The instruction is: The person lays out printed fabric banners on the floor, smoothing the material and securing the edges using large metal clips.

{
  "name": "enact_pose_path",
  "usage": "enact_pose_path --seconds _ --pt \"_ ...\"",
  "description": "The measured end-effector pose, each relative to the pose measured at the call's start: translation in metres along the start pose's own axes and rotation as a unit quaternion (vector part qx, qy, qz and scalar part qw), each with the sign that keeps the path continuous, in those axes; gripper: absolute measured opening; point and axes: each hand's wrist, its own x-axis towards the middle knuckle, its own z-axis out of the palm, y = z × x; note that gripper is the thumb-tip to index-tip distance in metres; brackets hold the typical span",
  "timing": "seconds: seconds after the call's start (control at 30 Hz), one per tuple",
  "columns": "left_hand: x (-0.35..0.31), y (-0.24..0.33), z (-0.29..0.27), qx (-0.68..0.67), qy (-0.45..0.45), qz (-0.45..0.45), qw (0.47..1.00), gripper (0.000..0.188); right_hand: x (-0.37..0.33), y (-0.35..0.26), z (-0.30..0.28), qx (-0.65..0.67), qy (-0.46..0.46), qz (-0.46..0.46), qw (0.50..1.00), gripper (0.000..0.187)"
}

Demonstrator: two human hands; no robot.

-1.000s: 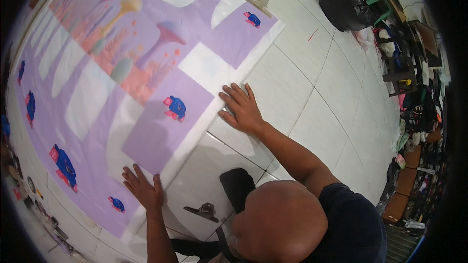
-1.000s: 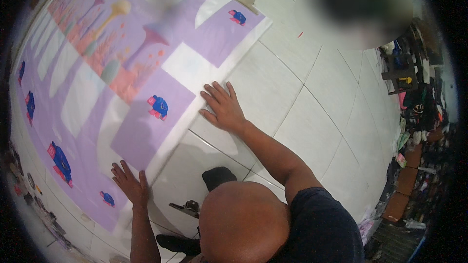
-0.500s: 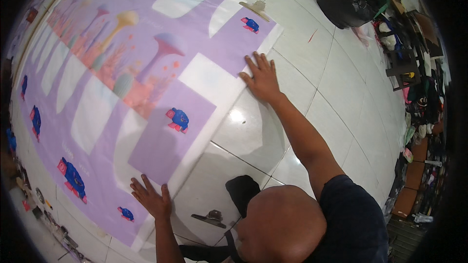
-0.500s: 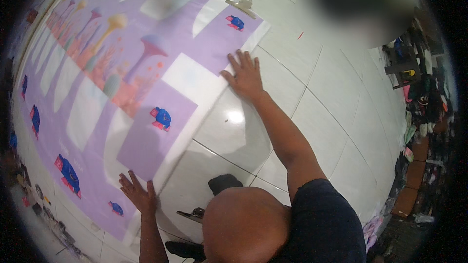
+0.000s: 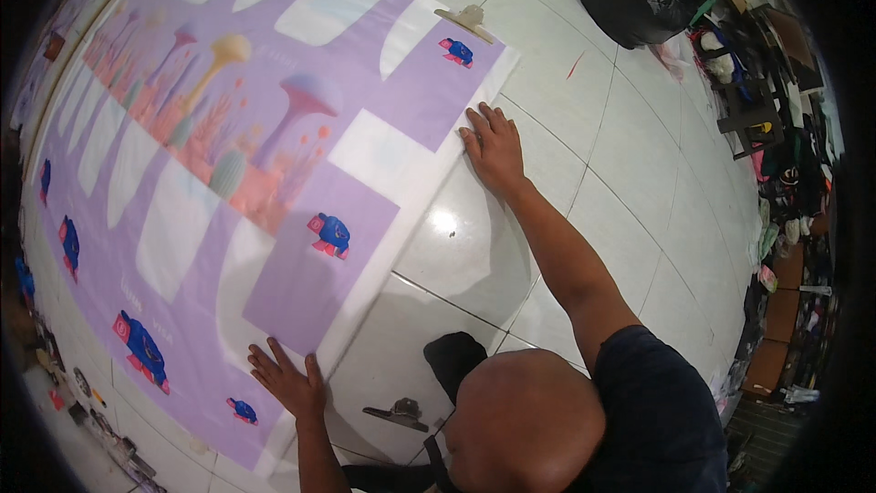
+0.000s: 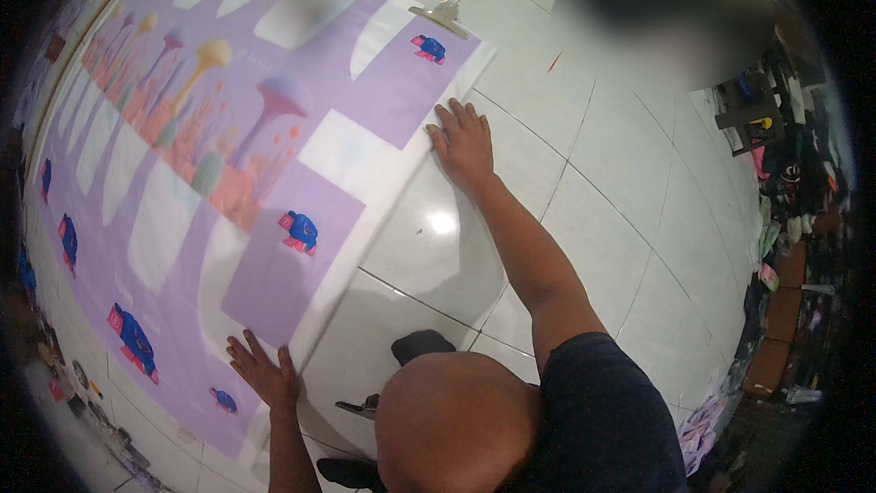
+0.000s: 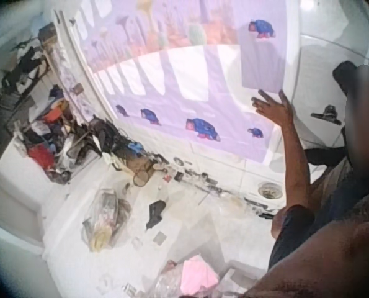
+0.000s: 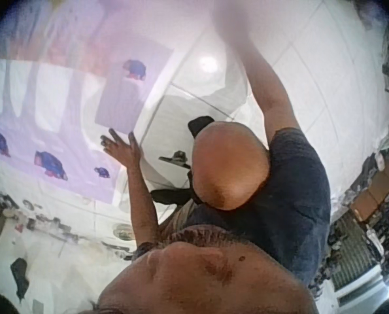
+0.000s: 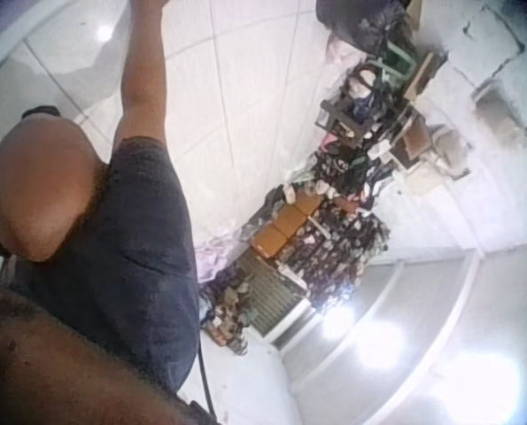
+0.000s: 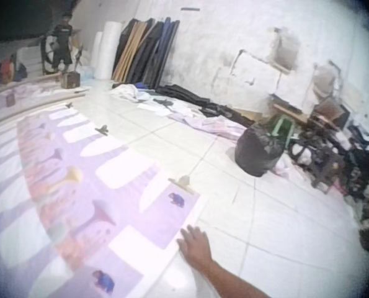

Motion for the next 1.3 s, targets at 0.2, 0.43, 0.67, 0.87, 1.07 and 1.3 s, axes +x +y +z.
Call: enact_pose_path --seconds 0.2,0.43,0.67,0.87,1.07,1.3 --pt "0.000 0.002 0.000 0.004 -0.007 0.003 1.000 0.078 0.024 0.006 -0.008 0.025 0.029 0.031 0.999 0.045" --pt "-0.002 -0.007 0.006 0.014 0.007 -0.003 1.000 0.079 0.092 0.035 0.020 -0.065 0.025 -0.001 0.998 0.049" --pt "-0.004 -0.008 -0.001 -0.005 -0.018 -0.004 1.000 0.083 0.094 0.072 0.025 -0.100 0.028 0.021 0.994 0.049" --pt "-0.002 0.007 -0.019 -0.032 0.021 0.016 0.999 0.079 0.106 0.079 0.001 -0.097 -0.004 0.161 0.982 0.051" --pt "-0.005 -0.001 -0.006 -0.028 0.009 0.013 0.999 0.085 0.083 0.029 -0.013 0.010 0.106 0.140 0.984 0.044" --pt "-0.002 0.002 -0.006 -0.032 0.010 -0.003 0.999 0.081 -0.155 -0.146 -0.064 0.177 -0.496 -0.025 0.849 0.050"
